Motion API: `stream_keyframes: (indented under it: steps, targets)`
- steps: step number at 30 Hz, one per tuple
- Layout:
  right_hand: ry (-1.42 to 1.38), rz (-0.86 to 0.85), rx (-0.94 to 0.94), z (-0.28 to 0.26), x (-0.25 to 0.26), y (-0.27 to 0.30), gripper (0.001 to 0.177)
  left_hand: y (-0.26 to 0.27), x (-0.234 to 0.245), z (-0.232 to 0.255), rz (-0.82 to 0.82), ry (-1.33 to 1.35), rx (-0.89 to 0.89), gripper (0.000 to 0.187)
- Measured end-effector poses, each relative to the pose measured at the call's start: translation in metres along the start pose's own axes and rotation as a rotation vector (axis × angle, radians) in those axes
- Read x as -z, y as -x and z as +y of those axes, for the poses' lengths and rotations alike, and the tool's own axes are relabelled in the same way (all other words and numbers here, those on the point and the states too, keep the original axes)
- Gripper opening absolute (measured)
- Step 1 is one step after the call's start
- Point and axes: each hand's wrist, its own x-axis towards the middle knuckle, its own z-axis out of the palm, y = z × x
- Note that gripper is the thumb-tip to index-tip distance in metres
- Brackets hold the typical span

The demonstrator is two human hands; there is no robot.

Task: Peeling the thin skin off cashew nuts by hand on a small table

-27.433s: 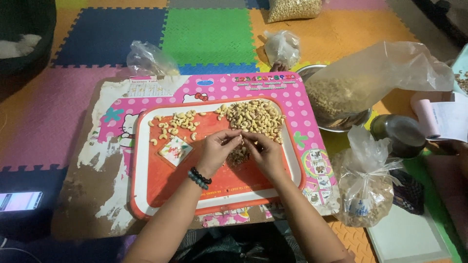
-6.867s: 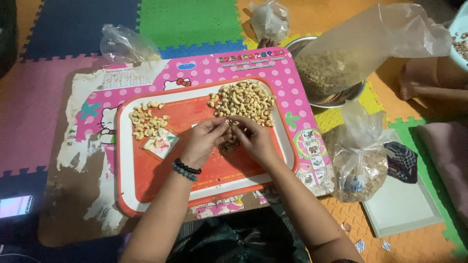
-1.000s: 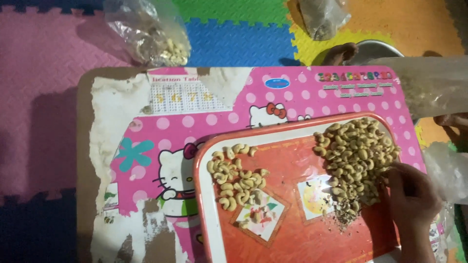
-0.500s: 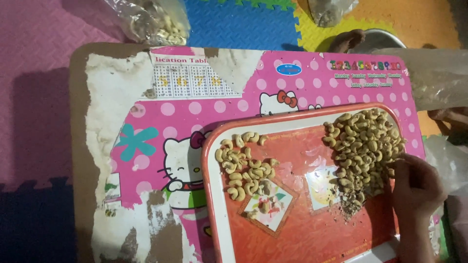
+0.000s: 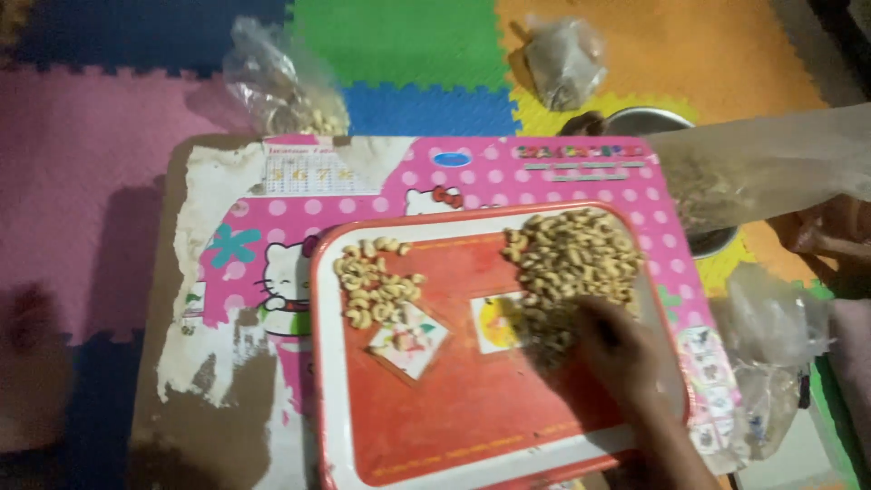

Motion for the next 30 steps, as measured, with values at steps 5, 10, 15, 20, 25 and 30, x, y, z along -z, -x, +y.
stream_keyframes:
  steps: [5,10,15,20,25,30]
  targets:
    - [-0.317,-0.082,0.353,-0.012,0.007,-0.001,0.024,-0.064,0.102,0.344,-0.280,0.488,0.039,0.039]
    - [-0.594,-0.206,0.179,0.001,0.004,-0.001,0.021,-0.031,0.033,0.472,-0.605,0.711,-0.009,0.033]
    - [-0.890,-0.305,0.033,0.011,0.018,-0.008,0.018,-0.013,0.002,0.557,-0.832,0.884,0.364,0.050]
    - [-1.100,-0.382,-0.113,0.021,0.016,-0.011,0.022,0.000,-0.020,0.567,-0.583,1.207,0.458,0.040]
    - [-1.083,-0.389,-0.075,0.020,0.020,-0.011,0.022,0.004,-0.029,0.563,-0.550,1.203,0.445,0.036]
    - [-1.024,-0.405,0.079,0.014,0.023,-0.006,0.026,0.007,-0.027,0.556,-0.583,1.267,0.524,0.041]
